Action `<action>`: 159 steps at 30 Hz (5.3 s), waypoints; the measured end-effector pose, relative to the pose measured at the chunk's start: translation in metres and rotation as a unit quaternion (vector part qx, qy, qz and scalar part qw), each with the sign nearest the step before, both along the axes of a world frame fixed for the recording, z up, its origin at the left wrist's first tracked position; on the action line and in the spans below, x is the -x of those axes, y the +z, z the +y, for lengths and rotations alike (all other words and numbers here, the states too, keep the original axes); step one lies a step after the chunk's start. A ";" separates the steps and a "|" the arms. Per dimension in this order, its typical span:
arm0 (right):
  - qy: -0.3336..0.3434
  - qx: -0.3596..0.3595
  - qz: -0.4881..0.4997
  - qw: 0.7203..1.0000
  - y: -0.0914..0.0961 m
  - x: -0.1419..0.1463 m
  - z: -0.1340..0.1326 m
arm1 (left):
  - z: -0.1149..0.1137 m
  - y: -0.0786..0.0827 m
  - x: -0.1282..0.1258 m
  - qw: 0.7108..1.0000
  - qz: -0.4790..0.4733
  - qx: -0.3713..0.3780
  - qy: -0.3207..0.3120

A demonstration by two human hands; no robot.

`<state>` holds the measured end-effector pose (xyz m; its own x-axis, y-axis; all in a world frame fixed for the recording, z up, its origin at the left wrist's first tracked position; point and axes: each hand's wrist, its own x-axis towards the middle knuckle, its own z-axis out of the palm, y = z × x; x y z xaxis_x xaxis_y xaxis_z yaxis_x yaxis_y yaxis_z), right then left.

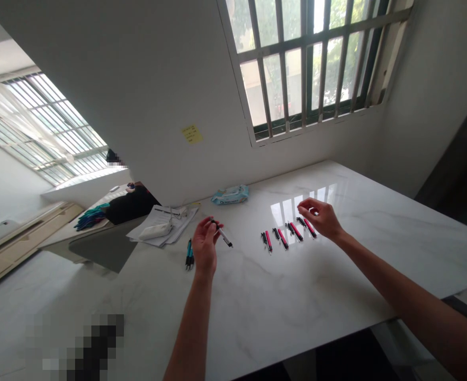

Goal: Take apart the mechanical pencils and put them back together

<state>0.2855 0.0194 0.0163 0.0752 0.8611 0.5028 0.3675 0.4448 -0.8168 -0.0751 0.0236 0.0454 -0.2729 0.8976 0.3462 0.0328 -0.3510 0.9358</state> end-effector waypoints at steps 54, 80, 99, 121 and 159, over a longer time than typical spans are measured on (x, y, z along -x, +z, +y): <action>0.232 0.115 0.216 0.941 -0.005 0.060 -0.003 | -0.031 -0.038 -0.094 0.917 -0.037 0.200 -0.344; -0.071 0.050 -0.175 0.981 -0.014 -0.027 -0.053 | -0.033 -0.049 -0.105 0.952 -0.042 0.137 -0.271; 0.179 0.089 -0.064 0.978 0.007 0.104 -0.001 | -0.041 -0.044 -0.106 0.945 0.001 0.140 -0.295; 0.233 0.078 0.118 0.962 0.005 0.098 0.001 | -0.034 -0.038 -0.092 0.971 0.047 0.083 -0.220; 0.276 0.087 0.134 0.948 0.002 0.100 -0.004 | -0.034 -0.036 -0.085 0.974 0.054 0.089 -0.200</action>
